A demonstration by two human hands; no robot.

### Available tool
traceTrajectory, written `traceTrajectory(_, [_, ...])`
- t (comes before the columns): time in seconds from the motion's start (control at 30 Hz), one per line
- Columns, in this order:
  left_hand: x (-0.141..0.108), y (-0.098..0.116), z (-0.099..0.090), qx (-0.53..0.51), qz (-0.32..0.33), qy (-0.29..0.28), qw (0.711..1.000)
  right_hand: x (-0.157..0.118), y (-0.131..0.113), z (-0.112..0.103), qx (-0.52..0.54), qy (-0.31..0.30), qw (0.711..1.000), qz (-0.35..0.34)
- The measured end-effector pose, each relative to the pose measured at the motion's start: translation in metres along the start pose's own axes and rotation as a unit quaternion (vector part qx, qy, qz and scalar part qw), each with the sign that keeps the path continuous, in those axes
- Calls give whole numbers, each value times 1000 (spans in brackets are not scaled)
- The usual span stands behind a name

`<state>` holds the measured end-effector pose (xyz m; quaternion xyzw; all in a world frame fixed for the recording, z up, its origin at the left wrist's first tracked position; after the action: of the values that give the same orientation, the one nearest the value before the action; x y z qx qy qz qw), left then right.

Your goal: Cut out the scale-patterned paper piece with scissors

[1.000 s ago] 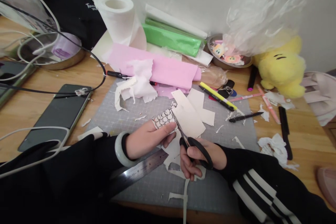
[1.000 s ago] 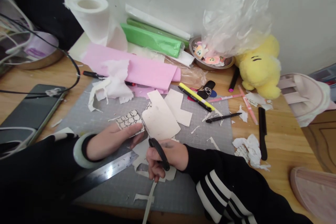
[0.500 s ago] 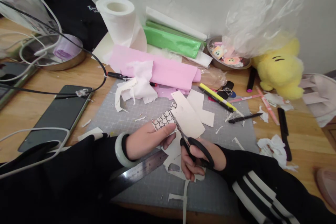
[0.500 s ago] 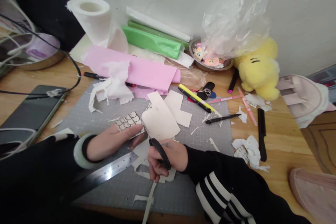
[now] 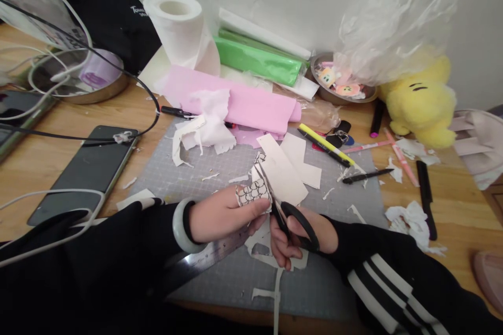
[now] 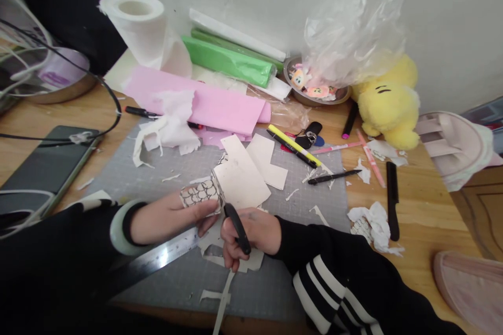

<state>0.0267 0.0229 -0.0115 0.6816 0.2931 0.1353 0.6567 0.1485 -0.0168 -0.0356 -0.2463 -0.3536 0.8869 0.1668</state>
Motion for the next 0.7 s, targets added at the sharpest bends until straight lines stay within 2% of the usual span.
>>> traceTrajectory(0.17, [0,0,-1,-67,-30,29,997,0,0,1,19,12,1000,5])
traceTrajectory(0.3, [2,1,-7,-111,-35,82,990,-1,-1,2,20,12,1000,0])
traceTrajectory(0.47, [3,-3,-13,-168,-12,157,973,-1,-1,2,8,3,1000,-4])
traceTrajectory(0.53, [3,-3,-12,-157,-15,154,976,-1,-1,1,3,4,1000,-6])
traceTrajectory(0.7, [2,0,-6,-102,-37,90,990,-1,0,1,-5,-10,1000,-5])
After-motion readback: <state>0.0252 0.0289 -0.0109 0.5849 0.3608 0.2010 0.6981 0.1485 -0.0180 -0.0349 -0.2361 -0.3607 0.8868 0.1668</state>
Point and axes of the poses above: each hand's wrist, its own x-axis towards the middle knuckle, its own z-axis out of the palm, y = z × x, the point moved 4 cm from there along x, towards the middle knuckle
